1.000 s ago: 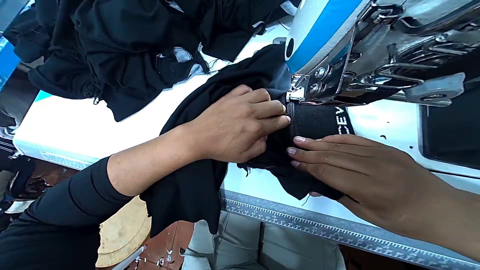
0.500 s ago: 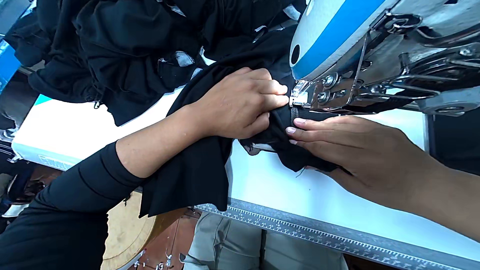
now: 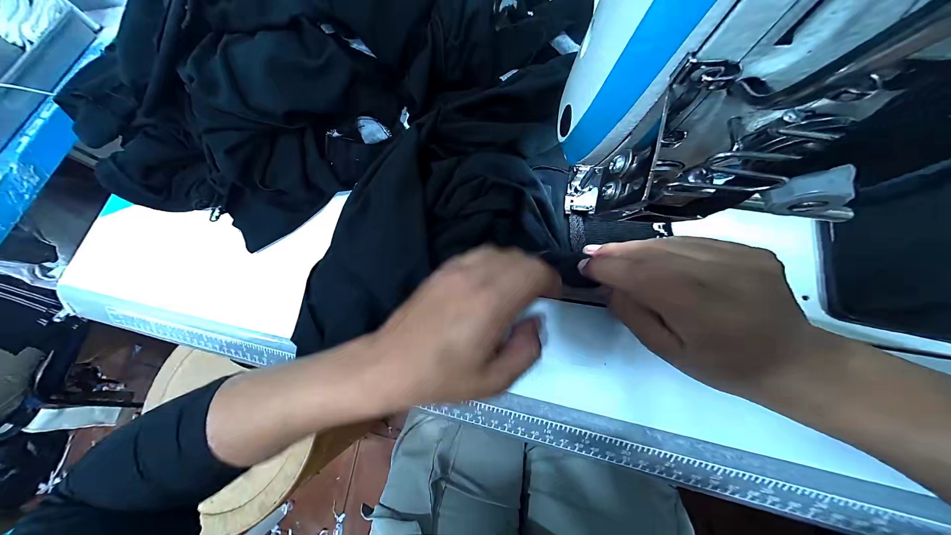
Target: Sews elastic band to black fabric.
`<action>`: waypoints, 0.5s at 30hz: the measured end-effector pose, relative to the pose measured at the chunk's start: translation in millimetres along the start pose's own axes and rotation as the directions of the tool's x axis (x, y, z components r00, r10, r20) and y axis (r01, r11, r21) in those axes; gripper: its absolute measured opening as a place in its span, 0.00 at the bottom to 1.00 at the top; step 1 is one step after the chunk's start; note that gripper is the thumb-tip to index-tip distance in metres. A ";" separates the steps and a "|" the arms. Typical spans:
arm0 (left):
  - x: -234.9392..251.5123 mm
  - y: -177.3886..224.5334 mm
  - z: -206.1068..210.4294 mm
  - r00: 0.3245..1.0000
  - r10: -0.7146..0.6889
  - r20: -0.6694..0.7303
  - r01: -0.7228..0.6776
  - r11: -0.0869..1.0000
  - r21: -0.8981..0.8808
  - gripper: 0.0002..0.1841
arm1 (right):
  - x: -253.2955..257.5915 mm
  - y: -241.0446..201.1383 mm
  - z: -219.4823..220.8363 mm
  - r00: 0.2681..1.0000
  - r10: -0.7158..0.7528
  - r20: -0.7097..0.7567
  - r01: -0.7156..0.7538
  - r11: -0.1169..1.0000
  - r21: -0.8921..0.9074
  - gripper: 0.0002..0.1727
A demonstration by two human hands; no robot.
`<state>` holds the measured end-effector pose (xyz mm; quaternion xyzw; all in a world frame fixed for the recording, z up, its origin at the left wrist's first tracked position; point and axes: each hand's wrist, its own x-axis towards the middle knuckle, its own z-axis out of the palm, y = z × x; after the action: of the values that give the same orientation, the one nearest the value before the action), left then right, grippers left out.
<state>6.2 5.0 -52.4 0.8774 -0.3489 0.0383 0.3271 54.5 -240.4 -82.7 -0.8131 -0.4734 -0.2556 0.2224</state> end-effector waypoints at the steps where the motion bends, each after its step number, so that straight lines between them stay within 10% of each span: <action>1: 6.1 -9.3 0.6 0.999 0.004 -0.043 0.000 0.996 0.093 0.15 | 0.0 -1.3 -1.1 0.997 0.077 0.011 -0.077 0.996 0.043 0.16; 9: 57.1 -44.4 -10.8 0.760 0.628 -0.169 -0.340 0.605 0.720 0.08 | -4.1 -8.9 -3.2 0.947 0.316 0.058 -0.316 0.887 0.336 0.10; 13: 27.2 1.3 -44.2 0.930 0.235 0.281 -0.356 0.762 0.541 0.11 | -12.4 -8.4 -2.0 0.994 -0.067 0.083 0.049 0.977 0.206 0.13; 15: 9.0 20.5 -51.0 0.894 0.043 0.445 -0.293 0.810 0.509 0.12 | -14.5 -8.6 -2.5 0.979 -0.161 0.126 0.142 0.979 0.148 0.13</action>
<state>8.1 19.3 1.4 0.8867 -0.4608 -0.0174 -0.0327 40.2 -247.6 -88.8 -0.7727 -0.5650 -0.1817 0.2250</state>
